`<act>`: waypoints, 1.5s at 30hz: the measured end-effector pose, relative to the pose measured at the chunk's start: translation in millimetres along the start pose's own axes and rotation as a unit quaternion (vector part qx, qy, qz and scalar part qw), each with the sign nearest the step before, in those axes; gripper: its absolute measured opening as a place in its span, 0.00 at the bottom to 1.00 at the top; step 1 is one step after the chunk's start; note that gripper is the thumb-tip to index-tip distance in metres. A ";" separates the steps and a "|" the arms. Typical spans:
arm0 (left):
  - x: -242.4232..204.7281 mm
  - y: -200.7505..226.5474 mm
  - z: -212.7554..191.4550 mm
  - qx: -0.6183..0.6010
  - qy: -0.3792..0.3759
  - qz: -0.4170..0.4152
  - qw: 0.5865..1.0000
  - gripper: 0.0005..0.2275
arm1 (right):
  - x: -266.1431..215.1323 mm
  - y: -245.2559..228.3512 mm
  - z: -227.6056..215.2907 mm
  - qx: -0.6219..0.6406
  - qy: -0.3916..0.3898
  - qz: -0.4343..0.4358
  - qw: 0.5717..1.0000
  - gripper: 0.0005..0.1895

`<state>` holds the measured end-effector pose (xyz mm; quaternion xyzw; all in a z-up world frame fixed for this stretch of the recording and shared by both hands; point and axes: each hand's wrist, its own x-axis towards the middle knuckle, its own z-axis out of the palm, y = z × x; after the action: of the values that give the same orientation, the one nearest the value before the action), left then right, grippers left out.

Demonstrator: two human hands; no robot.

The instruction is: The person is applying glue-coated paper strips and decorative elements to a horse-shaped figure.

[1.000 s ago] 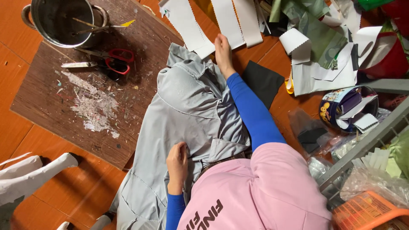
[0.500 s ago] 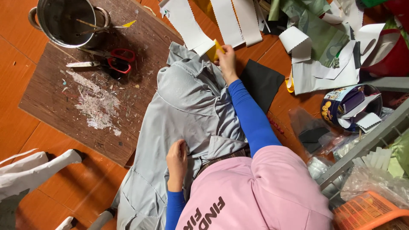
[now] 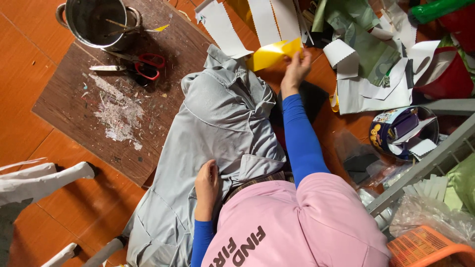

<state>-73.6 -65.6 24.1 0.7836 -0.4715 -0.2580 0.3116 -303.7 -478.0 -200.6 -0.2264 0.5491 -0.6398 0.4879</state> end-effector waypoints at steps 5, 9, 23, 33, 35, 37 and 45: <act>-5.4 4.2 -3.6 -0.010 0.006 -0.025 1.000 0.07 | -14.6 -57.3 4.3 -0.025 0.022 -0.152 0.988 0.25; -3.8 3.4 -4.6 -0.014 -0.004 -0.020 1.000 0.07 | -68.4 -65.0 29.0 -0.405 -0.124 -0.260 0.868 0.38; -22.1 -3.2 23.9 0.071 -0.003 -0.045 0.996 0.05 | -124.1 144.4 -32.0 -0.373 -0.617 -0.217 0.659 0.20; -19.5 -5.3 29.8 0.077 -0.026 -0.083 0.993 0.05 | -146.7 -13.4 40.8 -0.492 -0.365 -0.019 0.790 0.18; -20.8 -4.8 29.8 0.078 -0.027 -0.083 0.993 0.05 | -137.3 -19.8 54.0 -0.462 -0.351 -0.138 0.803 0.23; -18.4 -3.0 29.4 0.072 -0.022 -0.088 0.993 0.05 | -123.2 -13.5 64.0 -0.505 -0.307 -0.192 0.783 0.08; -17.6 -4.1 33.6 0.072 -0.014 -0.078 0.994 0.04 | -100.6 -79.0 56.0 -0.060 -0.373 0.000 0.926 0.05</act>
<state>-102.2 -56.5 0.4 0.8346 -0.4310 -0.2578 0.2265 -244.8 -423.3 -86.4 -0.4770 0.3648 -0.4751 0.6432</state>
